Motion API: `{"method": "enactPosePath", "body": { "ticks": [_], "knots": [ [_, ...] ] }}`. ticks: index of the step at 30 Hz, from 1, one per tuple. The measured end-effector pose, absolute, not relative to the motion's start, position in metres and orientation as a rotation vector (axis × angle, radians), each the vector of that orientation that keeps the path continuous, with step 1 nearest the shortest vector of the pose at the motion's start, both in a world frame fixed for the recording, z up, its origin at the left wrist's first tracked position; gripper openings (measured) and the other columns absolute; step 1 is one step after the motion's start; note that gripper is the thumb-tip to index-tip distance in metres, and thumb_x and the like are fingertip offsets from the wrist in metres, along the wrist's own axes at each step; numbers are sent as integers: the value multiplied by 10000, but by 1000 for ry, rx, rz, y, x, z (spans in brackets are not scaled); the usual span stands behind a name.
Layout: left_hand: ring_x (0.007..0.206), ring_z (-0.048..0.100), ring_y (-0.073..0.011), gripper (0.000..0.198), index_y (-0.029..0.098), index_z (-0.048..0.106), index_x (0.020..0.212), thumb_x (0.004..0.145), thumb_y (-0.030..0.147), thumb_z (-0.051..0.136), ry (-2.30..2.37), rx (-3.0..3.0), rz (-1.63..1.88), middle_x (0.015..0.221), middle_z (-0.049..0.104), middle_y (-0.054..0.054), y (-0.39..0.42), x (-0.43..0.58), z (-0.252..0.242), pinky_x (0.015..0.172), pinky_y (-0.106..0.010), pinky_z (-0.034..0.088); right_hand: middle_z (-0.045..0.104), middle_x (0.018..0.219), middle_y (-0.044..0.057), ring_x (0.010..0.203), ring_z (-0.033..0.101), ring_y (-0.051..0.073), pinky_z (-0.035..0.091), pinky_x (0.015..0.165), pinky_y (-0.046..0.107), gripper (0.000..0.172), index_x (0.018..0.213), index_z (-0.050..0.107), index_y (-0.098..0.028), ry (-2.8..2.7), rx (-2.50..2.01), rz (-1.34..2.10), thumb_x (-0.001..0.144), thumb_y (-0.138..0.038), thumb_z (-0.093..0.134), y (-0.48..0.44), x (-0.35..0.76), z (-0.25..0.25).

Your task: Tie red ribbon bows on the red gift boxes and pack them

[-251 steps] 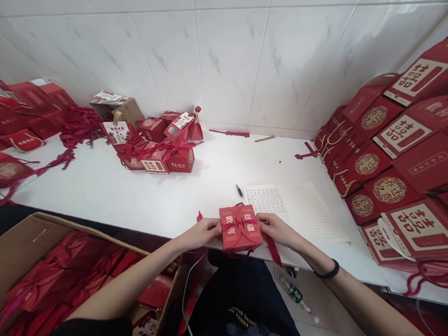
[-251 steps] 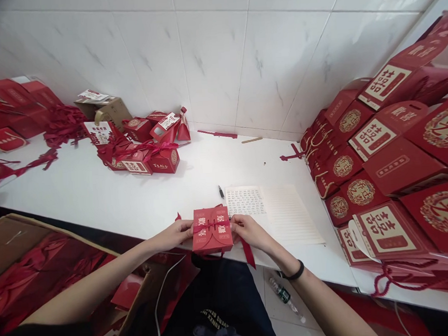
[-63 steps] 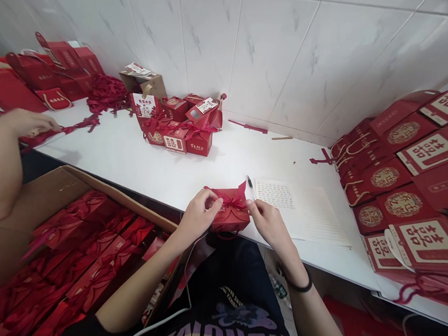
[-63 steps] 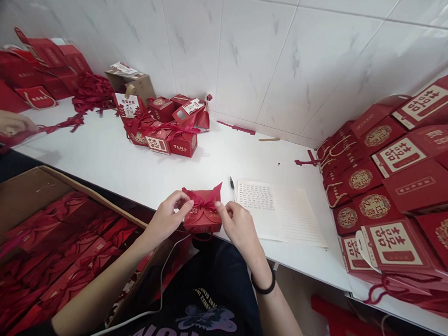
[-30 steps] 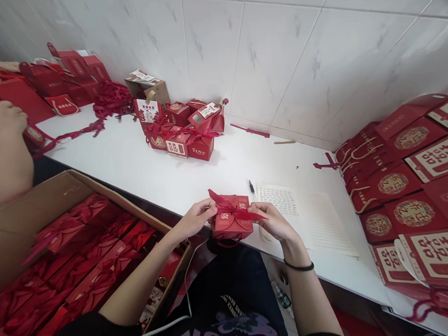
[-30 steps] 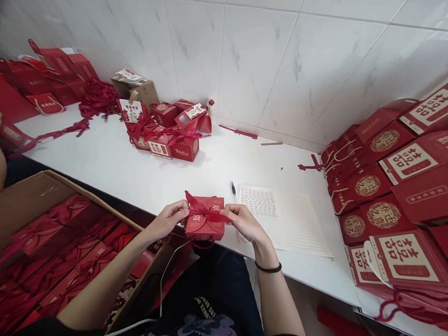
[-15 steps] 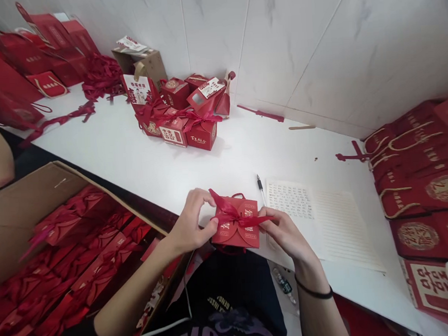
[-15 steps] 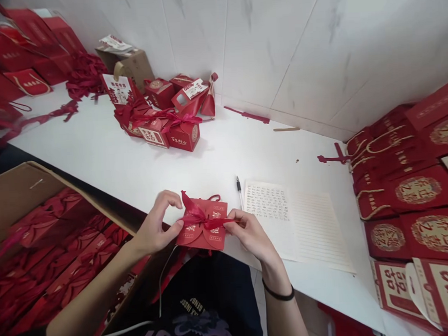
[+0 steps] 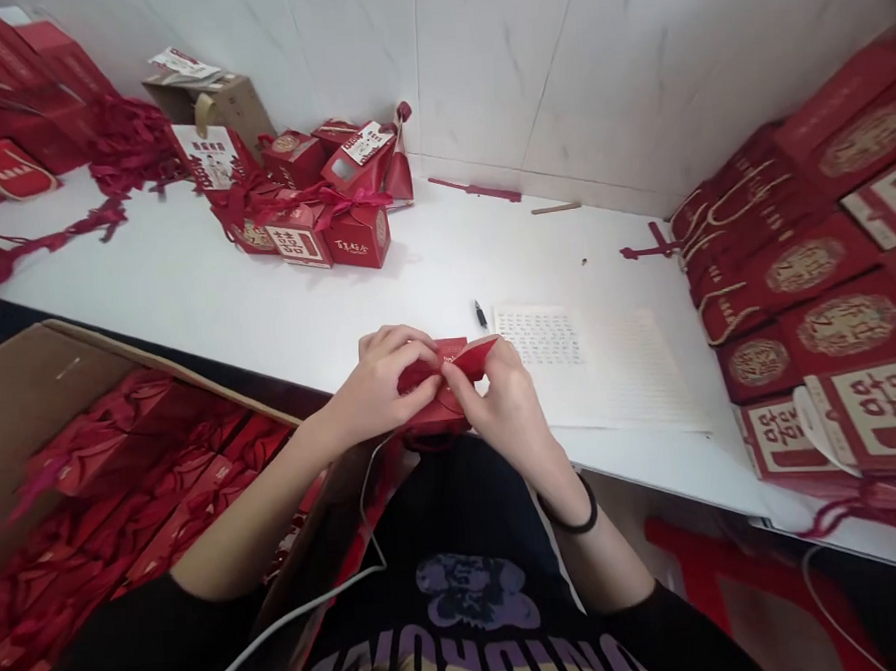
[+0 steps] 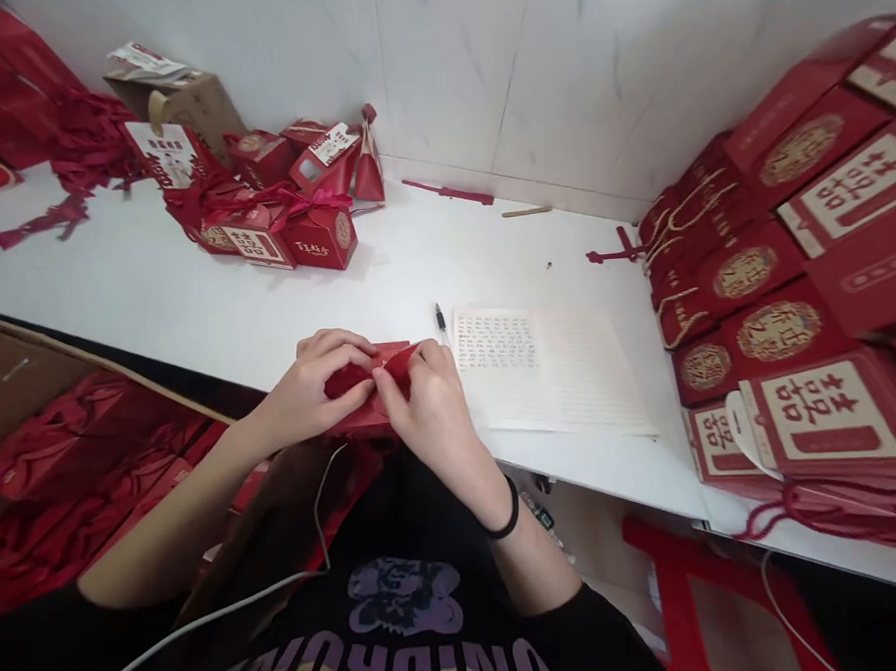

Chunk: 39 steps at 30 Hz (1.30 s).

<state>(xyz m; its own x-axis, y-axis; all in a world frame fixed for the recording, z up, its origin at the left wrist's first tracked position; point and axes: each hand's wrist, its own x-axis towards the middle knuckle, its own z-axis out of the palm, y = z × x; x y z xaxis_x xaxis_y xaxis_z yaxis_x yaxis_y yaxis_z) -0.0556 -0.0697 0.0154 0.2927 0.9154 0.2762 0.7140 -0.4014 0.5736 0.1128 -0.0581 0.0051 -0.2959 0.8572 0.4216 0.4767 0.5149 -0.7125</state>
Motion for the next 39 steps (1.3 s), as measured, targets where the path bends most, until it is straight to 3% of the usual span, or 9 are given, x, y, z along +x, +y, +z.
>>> {"method": "enactPosePath", "body": {
  "ticks": [4, 15, 20, 22, 25, 27, 32, 35, 39],
  "knots": [
    [1017, 501, -202, 164, 201, 590, 818, 808, 353, 530, 1348, 2163, 838, 1002, 589, -25, -68, -57, 9, 965, -381, 293, 624, 902, 69, 852, 581, 208, 444, 769, 333, 215, 844, 605, -184, -1932, -987, 834, 858, -380, 516, -45, 128, 5],
    [1033, 498, -210, 147, 201, 590, 783, 828, 321, 517, 1321, 2160, 887, 992, 592, -40, -72, -60, 5, 962, -380, 309, 603, 630, 50, 586, 555, 181, 439, 577, 307, 429, 670, 572, -148, -1722, -1042, 1299, 660, -574, 612, -12, 120, 1],
    [1060, 493, -220, 127, 204, 587, 766, 811, 307, 530, 1352, 2128, 864, 1017, 581, -39, -71, -58, 6, 990, -417, 288, 583, 635, 40, 623, 543, 186, 422, 609, 308, 395, 619, 536, -169, -1771, -1147, 1060, 676, -558, 575, -6, 108, -13],
    [1089, 482, -229, 129, 205, 593, 764, 801, 319, 543, 1365, 2108, 871, 1045, 571, -44, -71, -58, 7, 1005, -426, 279, 595, 724, 47, 658, 559, 194, 437, 616, 311, 388, 730, 542, -173, -1715, -1202, 948, 685, -557, 579, -8, 111, -16],
    [1178, 426, -237, 197, 221, 591, 927, 780, 349, 569, 1406, 2058, 1017, 1181, 516, -64, -76, -62, 7, 1025, -412, 280, 580, 876, 60, 588, 548, 169, 438, 539, 300, 495, 978, 464, -189, -1482, -1299, 902, 719, -602, 554, -22, 127, -15],
    [1191, 414, -233, 311, 220, 533, 1051, 774, 359, 563, 1505, 1972, 1183, 1224, 485, -79, -83, -67, 7, 1005, -389, 312, 561, 819, 45, 540, 508, 151, 417, 523, 291, 463, 928, 452, -198, -1428, -1335, 887, 778, -635, 475, -37, 140, -13],
    [812, 538, -183, 259, 199, 502, 803, 806, 457, 477, 1734, 1683, 1077, 842, 581, -15, -103, -75, 7, 747, -300, 408, 489, 596, 4, 561, 448, 163, 340, 531, 276, 477, 687, 497, -201, -1786, -1260, 1032, 809, -660, 444, -69, 149, -14],
    [647, 485, -146, 340, 197, 468, 688, 816, 511, 443, 1666, 1596, 939, 674, 533, 26, -105, -71, 6, 636, -265, 368, 474, 579, -3, 563, 426, 156, 319, 544, 274, 482, 640, 466, -203, -1801, -1253, 1045, 801, -657, 470, -71, 141, -15],
    [573, 428, -119, 392, 193, 395, 615, 818, 526, 435, 1601, 1504, 1032, 578, 437, 49, -96, -65, 0, 578, -242, 335, 403, 521, -16, 511, 374, 143, 292, 512, 277, 533, 568, 392, -211, -1740, -1223, 1144, 788, -695, 434, -62, 133, -15]
  ]
}}
